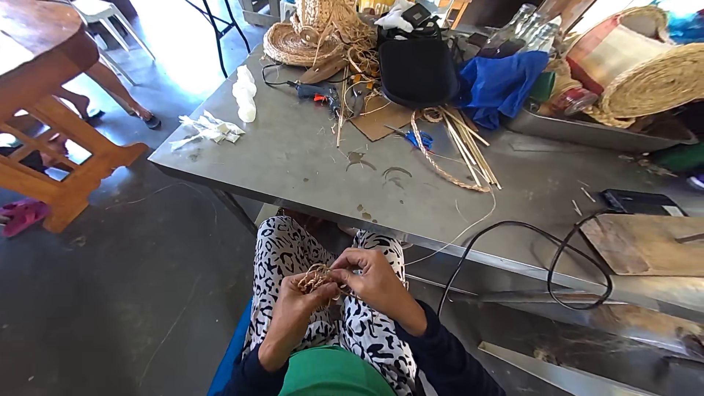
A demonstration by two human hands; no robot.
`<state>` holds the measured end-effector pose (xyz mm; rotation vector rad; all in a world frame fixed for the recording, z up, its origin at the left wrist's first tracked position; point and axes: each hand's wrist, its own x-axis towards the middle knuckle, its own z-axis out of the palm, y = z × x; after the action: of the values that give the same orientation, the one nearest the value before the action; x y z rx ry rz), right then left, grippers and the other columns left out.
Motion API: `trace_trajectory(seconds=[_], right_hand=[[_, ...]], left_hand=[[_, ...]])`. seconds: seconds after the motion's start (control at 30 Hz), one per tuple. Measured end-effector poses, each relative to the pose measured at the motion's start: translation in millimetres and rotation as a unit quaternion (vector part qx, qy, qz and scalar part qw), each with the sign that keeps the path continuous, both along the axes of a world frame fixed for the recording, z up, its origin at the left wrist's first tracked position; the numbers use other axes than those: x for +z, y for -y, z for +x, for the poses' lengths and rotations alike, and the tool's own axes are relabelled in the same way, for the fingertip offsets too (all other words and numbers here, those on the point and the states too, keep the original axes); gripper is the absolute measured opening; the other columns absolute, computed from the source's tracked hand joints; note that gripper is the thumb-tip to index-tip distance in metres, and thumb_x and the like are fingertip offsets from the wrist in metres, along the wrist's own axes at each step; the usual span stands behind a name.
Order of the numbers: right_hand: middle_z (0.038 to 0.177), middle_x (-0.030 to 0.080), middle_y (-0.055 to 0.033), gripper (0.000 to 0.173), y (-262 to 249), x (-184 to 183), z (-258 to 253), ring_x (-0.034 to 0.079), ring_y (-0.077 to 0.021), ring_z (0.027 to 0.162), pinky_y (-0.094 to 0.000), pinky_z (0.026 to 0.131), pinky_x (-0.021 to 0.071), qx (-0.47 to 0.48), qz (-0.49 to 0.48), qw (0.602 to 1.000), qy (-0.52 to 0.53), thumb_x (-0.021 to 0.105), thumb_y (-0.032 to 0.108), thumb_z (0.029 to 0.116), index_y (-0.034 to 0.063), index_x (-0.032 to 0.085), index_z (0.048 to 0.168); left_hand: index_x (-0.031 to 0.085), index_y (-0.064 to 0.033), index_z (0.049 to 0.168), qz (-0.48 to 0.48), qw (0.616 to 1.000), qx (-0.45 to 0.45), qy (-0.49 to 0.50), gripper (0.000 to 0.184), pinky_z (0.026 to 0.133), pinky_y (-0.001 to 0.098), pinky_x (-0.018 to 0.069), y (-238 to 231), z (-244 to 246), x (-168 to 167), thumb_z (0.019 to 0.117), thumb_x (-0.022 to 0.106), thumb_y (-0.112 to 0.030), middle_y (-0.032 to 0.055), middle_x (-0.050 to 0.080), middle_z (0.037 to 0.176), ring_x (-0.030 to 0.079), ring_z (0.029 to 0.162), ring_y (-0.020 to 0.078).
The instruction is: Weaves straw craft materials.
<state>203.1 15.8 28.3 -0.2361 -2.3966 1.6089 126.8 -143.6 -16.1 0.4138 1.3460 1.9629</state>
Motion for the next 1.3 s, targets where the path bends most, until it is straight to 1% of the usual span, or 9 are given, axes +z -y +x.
trace_trajectory(seconds=[0.33,0.5,0.67,0.73,0.83,0.9,1.03,1.2,1.3], right_hand=[[0.077,0.066,-0.0039,0.013,-10.9,10.6,-2.5,0.060,-0.0010,0.069,-0.0174,0.067,0.0487,0.024,0.001,0.997,0.075,0.062,0.007,0.0976,-0.0019,0.070,0.093],[0.095,0.072,-0.0064,0.022,-16.9,4.4,6.6,0.067,-0.0032,0.082,-0.0203,0.078,0.0550,0.044,-0.046,0.992,0.112,0.067,0.017,0.0982,-0.0016,0.070,0.110],[0.079,0.069,-0.0040,0.016,-10.7,-4.6,13.8,0.064,-0.0038,0.067,-0.0221,0.068,0.0549,0.000,-0.059,0.988,0.144,0.063,0.011,0.0989,-0.0024,0.072,0.098],[0.075,0.067,-0.0018,0.019,-15.9,-2.1,17.0,0.059,-0.0013,0.062,-0.0189,0.063,0.0514,0.001,-0.033,0.990,0.136,0.061,0.012,0.1006,-0.0013,0.073,0.098],[0.073,0.065,-0.0020,0.022,-26.1,0.8,20.9,0.056,-0.0039,0.062,-0.0230,0.062,0.0467,0.016,0.042,0.989,0.138,0.059,0.016,0.1005,0.0017,0.075,0.096],[0.074,0.065,-0.0035,0.022,-28.8,5.3,21.5,0.057,-0.0080,0.064,-0.0283,0.064,0.0471,0.025,0.077,0.986,0.148,0.059,0.017,0.1007,0.0026,0.074,0.095],[0.078,0.066,-0.0071,0.022,-29.1,9.9,18.7,0.059,-0.0140,0.070,-0.0348,0.067,0.0470,0.057,0.099,0.982,0.148,0.058,0.016,0.1002,0.0017,0.073,0.093],[0.092,0.072,-0.0095,0.026,-27.0,7.4,20.5,0.065,-0.0197,0.077,-0.0413,0.072,0.0531,0.055,0.120,0.983,0.129,0.066,0.027,0.0966,0.0039,0.075,0.106],[0.087,0.071,-0.0093,0.030,-23.7,3.3,23.6,0.064,-0.0211,0.074,-0.0434,0.068,0.0516,0.031,0.123,0.983,0.134,0.075,0.031,0.0886,0.0030,0.075,0.099]], left_hand=[[0.076,-0.0053,0.087,-0.005,0.999,0.018,0.034,0.013,0.069,0.0279,0.0621,-7.8,5.2,-0.3,0.0832,0.069,0.005,0.0035,0.075,0.078,0.071,0.069,0.0102],[0.076,-0.0057,0.089,-0.007,0.996,0.071,0.048,0.014,0.072,0.0257,0.0610,-12.5,7.3,-5.7,0.0871,0.067,0.005,0.0020,0.075,0.085,0.071,0.076,0.0081],[0.075,-0.0041,0.093,-0.023,0.994,0.078,0.068,0.013,0.075,0.0239,0.0597,-16.0,6.2,-3.1,0.0875,0.066,0.004,0.0019,0.075,0.089,0.071,0.081,0.0075],[0.073,-0.0043,0.104,-0.006,0.998,0.022,0.064,0.016,0.079,0.0263,0.0603,-9.3,0.3,-5.7,0.0925,0.066,-0.013,0.0026,0.076,0.099,0.072,0.087,0.0089],[0.074,-0.0066,0.114,0.018,0.996,-0.084,-0.018,0.054,0.088,0.0308,0.0588,3.6,-22.6,-11.9,0.1007,0.052,-0.054,0.0038,0.075,0.111,0.071,0.100,0.0122],[0.075,-0.0064,0.109,-0.023,0.992,-0.110,-0.056,0.042,0.082,0.0280,0.0595,5.1,-31.5,-4.7,0.1018,0.052,-0.040,0.0015,0.077,0.104,0.072,0.093,0.0094],[0.073,-0.0017,0.106,-0.067,0.975,-0.156,-0.142,0.020,0.076,0.0234,0.0601,-2.1,-33.9,10.8,0.0874,0.073,-0.008,-0.0016,0.075,0.090,0.071,0.080,0.0053],[0.073,-0.0032,0.093,-0.079,0.978,-0.087,-0.172,0.008,0.067,0.0206,0.0591,-10.9,-23.8,8.7,0.0860,0.073,0.000,-0.0024,0.073,0.079,0.069,0.069,0.0032],[0.073,-0.0024,0.093,-0.043,0.984,-0.035,-0.171,0.009,0.068,0.0221,0.0607,-12.2,-14.7,0.9,0.0849,0.073,0.001,-0.0013,0.074,0.080,0.070,0.070,0.0051]])
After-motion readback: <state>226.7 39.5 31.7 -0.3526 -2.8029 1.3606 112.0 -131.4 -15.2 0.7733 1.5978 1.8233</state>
